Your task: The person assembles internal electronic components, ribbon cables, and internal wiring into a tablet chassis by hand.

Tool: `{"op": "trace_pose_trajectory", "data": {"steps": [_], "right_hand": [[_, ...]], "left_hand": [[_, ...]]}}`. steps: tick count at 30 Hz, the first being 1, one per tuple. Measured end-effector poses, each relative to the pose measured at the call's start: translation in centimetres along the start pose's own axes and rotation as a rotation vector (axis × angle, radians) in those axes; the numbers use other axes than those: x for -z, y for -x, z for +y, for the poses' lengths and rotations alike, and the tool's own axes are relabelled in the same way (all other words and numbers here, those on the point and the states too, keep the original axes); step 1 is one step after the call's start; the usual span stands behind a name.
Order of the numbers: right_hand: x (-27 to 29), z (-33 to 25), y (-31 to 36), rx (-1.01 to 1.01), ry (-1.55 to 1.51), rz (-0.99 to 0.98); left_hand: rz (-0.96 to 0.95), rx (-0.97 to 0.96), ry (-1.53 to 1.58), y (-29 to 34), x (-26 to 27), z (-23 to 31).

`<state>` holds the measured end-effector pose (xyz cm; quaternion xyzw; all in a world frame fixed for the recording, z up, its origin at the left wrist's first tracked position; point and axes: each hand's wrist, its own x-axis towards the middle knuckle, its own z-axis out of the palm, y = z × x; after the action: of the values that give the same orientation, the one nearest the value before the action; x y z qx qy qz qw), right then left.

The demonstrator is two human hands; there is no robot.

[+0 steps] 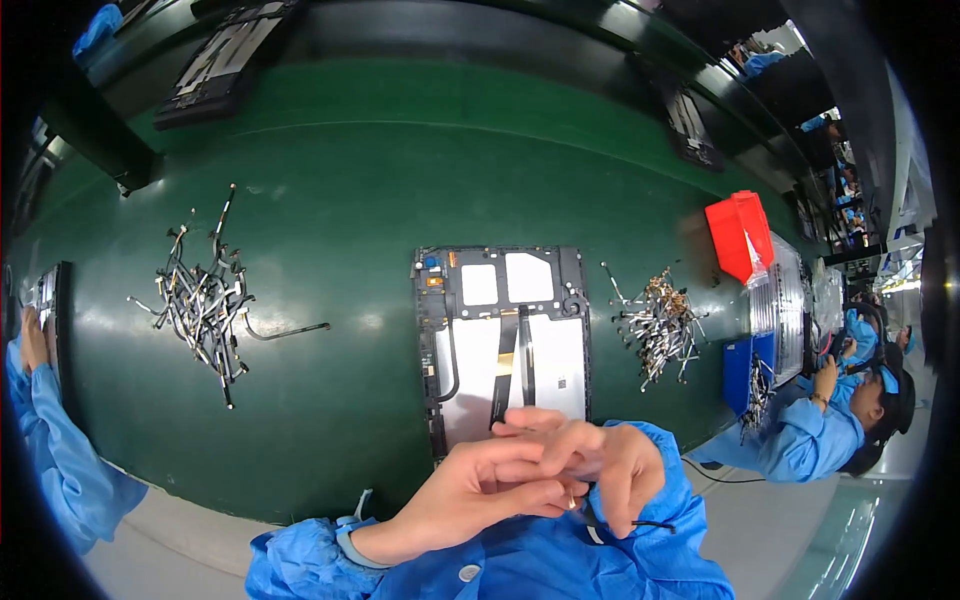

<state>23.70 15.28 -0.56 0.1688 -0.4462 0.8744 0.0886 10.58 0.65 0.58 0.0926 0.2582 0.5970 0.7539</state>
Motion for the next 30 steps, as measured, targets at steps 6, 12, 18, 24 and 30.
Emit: {"op": "trace_pose_trajectory", "data": {"steps": [6, 12, 18, 24, 30], "right_hand": [[-1.9, -1.5, -0.6, -0.273, 0.067, 0.416], [-2.4, -1.8, -0.9, -0.116, 0.434, 0.388], [-3.0, -2.2, -3.1, -0.293, 0.787, 0.572], [-1.5, -0.9, -4.8, -0.486, 0.671, 0.812], [-1.2, 2.3, -6.0, -0.510, 0.689, 0.764]], "left_hand": [[0.256, -0.196, -0.237, 0.9, -0.3, 0.1], [0.523, -0.517, -0.238, 2.0, 0.4, -2.3], [0.611, -0.620, -0.390, 2.6, -0.7, -2.0], [0.503, -0.863, -1.786, 6.3, 2.5, 1.0], [0.564, -0.740, -2.077, 5.7, 3.6, 1.0]]}}
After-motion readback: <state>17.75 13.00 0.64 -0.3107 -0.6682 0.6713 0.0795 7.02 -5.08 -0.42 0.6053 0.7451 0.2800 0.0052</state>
